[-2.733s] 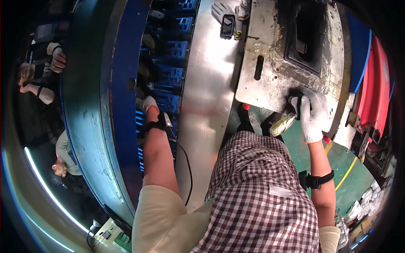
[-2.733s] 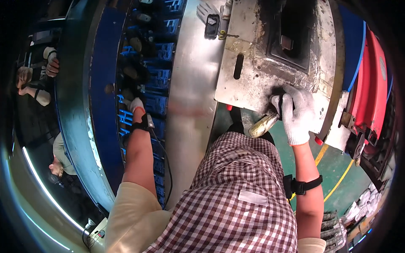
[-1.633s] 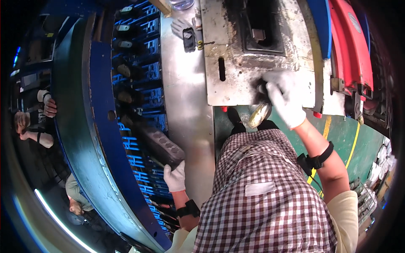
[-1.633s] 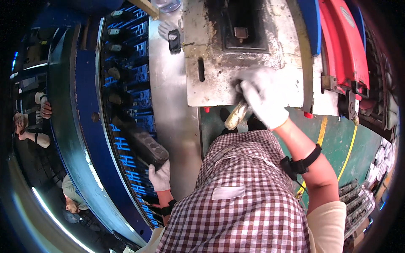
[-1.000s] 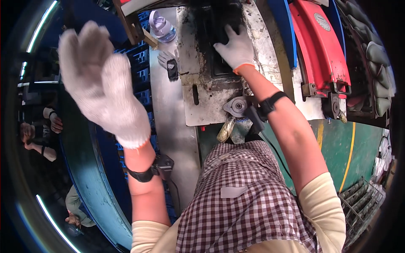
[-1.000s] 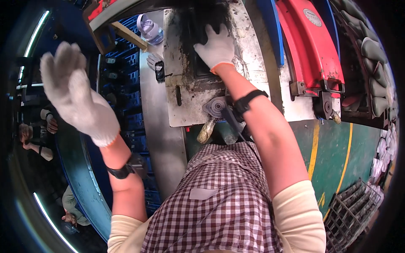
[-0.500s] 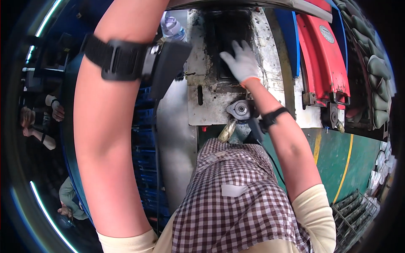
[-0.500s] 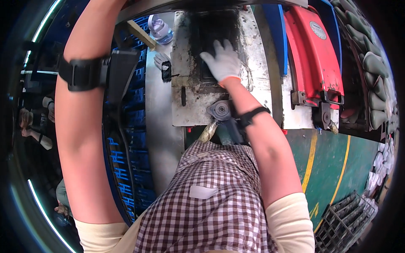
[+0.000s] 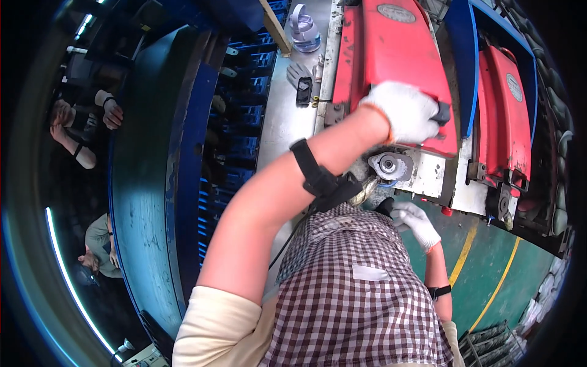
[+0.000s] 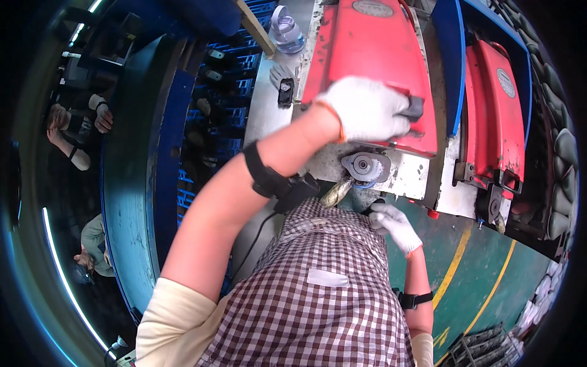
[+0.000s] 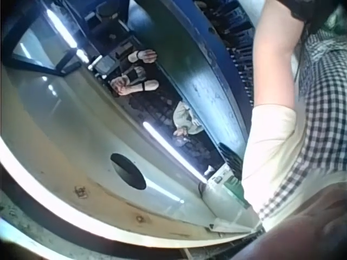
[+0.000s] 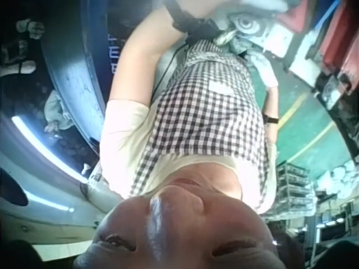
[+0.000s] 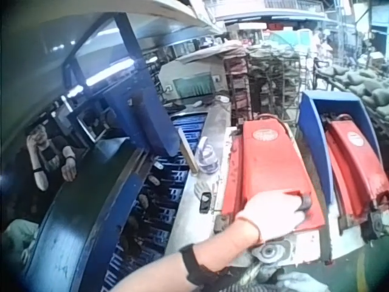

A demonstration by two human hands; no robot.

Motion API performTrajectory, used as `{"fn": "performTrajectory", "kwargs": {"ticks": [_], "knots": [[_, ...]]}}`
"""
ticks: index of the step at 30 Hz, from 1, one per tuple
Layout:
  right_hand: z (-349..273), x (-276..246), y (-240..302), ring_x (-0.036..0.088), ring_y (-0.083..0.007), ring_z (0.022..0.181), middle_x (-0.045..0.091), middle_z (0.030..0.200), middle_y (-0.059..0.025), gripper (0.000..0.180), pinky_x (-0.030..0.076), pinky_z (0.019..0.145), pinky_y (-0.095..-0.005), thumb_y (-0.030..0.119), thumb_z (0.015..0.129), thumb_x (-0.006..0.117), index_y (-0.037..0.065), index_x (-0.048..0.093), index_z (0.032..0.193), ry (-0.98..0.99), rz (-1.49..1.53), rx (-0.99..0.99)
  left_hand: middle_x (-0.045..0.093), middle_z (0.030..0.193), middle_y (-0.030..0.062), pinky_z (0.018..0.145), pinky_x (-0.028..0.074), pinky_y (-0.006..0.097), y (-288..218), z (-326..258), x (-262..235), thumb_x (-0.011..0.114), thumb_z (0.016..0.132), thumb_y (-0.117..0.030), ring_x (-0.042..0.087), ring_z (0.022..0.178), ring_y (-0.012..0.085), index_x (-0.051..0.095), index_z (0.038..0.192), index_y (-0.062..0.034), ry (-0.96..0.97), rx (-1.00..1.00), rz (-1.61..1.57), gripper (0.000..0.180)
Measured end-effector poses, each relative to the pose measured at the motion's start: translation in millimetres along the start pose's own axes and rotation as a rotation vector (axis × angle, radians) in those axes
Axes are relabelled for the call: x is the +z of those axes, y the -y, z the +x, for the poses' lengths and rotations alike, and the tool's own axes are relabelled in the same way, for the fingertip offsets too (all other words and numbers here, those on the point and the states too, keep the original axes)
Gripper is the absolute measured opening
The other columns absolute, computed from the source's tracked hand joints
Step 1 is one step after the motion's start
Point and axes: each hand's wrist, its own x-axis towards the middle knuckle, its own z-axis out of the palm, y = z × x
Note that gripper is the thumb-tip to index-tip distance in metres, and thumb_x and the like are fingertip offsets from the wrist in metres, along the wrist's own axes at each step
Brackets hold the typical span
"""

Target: Operating a heat-setting or pressing machine to finish shoe assembly in a factory setting.

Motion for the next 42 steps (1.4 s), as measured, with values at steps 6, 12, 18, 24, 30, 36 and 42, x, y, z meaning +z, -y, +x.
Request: {"fn": "performTrajectory", "kwargs": {"ticks": [6, 12, 18, 24, 30, 36, 42], "knots": [[50, 46, 36, 0.063, -0.023, 0.122, 0.06, 0.142, -0.0147, 0.073, 0.052, 0.103, -0.0392, 0.039, 0.1, 0.069, 0.001, 0.041, 0.156, 0.355, 0.176, 0.038, 0.073, 0.08, 0.0143, 0.071, 0.058, 0.049, 20, -16, 97, 0.061, 0.092, -0.035, 0.074, 0.077, 0.0332, 0.072, 0.093, -0.013, -0.141, -0.046, 0.041, 0.025], [96, 93, 17, 0.058, -0.0329, 0.131, 0.057, 0.144, -0.0176, 0.051, 0.047, 0.113, -0.0529, 0.023, 0.103, 0.063, 0.0, 0.049, 0.146, 0.611, 0.925, 0.177, 0.072, 0.074, 0.0128, 0.065, 0.057, 0.048, 16, -16, 104, 0.065, 0.088, -0.034, 0.074, 0.071, 0.0316, 0.071, 0.087, -0.014, -0.267, -0.023, 0.09, 0.021], [61, 71, 27, 0.068, -0.0302, 0.093, 0.069, 0.101, -0.016, 0.039, 0.056, 0.091, -0.0493, 0.033, 0.1, 0.065, 0.003, 0.064, 0.124, 0.625, 0.799, 0.101, 0.071, 0.074, 0.0129, 0.065, 0.057, 0.048, 20, -21, 107, 0.066, 0.088, -0.037, 0.073, 0.071, 0.0326, 0.071, 0.087, -0.0138, -0.23, -0.066, 0.103, 0.024], [16, -31, 5, 0.067, -0.0246, 0.073, 0.068, 0.08, -0.0092, 0.037, 0.06, 0.074, -0.0449, 0.037, 0.1, 0.064, 0.005, 0.065, 0.119, 0.123, 0.824, -0.046, 0.07, 0.072, 0.0132, 0.065, 0.056, 0.048, 16, -13, 108, 0.067, 0.089, -0.043, 0.072, 0.07, 0.0322, 0.069, 0.085, -0.0125, -0.251, -0.06, 0.103, 0.031], [-54, -99, 29, 0.067, -0.0164, 0.085, 0.069, 0.096, -0.0067, 0.031, 0.056, 0.08, -0.0333, 0.021, 0.107, 0.058, 0.001, 0.062, 0.13, -0.516, 0.188, -0.414, 0.071, 0.08, 0.0111, 0.065, 0.055, 0.049, 4, -11, 104, 0.067, 0.09, -0.044, 0.072, 0.074, 0.0332, 0.068, 0.087, -0.014, -0.37, 0.001, 0.021, 0.031], [-99, -213, 24, 0.066, -0.0219, 0.108, 0.07, 0.117, -0.0113, 0.026, 0.052, 0.098, -0.0351, 0.013, 0.101, 0.068, -0.001, 0.067, 0.123, -1.397, -0.233, -0.724, 0.073, 0.099, 0.0122, 0.08, 0.058, 0.034, -6, -12, 115, 0.074, 0.088, -0.009, 0.073, 0.089, 0.0279, 0.071, 0.115, -0.0048, -0.669, -0.13, -0.709, 0.028], [-120, -278, -6, 0.069, -0.0402, 0.105, 0.074, 0.109, -0.0174, 0.042, 0.053, 0.096, -0.0474, 0.045, 0.101, 0.054, 0.011, 0.076, 0.112, -1.487, -1.122, -0.074, 0.07, 0.116, 0.0147, 0.096, 0.055, 0.041, -93, 64, 94, 0.075, 0.08, -0.009, 0.067, 0.11, 0.0331, 0.07, 0.117, -0.0056, -0.538, 0.289, -0.408, 0.038]]}}
